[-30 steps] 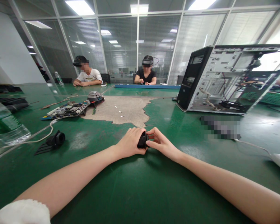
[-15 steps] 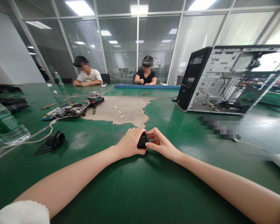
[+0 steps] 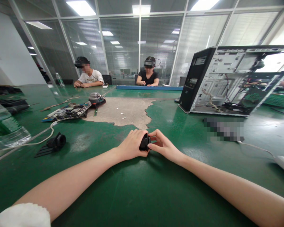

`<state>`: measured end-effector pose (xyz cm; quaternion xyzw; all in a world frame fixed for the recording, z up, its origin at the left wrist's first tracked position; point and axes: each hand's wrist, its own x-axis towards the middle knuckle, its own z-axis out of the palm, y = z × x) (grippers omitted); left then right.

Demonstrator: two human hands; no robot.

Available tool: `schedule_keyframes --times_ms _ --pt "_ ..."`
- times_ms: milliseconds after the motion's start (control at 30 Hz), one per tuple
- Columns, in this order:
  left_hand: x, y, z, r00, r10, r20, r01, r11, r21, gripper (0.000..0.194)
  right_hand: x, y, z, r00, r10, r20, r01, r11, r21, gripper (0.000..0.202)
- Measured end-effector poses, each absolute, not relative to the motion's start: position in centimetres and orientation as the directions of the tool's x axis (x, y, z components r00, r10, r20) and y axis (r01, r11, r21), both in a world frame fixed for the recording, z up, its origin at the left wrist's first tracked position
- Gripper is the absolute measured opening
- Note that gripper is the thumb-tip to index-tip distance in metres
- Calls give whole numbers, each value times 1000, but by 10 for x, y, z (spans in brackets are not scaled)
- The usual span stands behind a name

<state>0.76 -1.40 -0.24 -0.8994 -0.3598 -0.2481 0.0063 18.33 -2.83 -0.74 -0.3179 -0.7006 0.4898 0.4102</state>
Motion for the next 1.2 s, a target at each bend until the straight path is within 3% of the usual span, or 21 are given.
schedule_keyframes --times_ms 233,433,667,1000,1200 --pt "8 -14 -1 618 644 451 652 -740 163 54 182 -29 -6 -437 855 278 36 325 -945 19" --pt "7 -15 0 624 642 446 647 -744 166 52 181 -27 -6 -420 877 234 121 309 -943 26" --pt "7 -14 -2 623 641 448 654 -742 151 55 183 -29 -7 -469 837 283 5 323 -946 23" --pt "8 -14 -1 620 643 449 655 -740 156 51 181 -28 -5 -414 884 216 122 289 -949 30" --pt "7 -13 -3 623 636 455 653 -743 145 54 183 -28 -5 -457 850 264 28 310 -950 25"
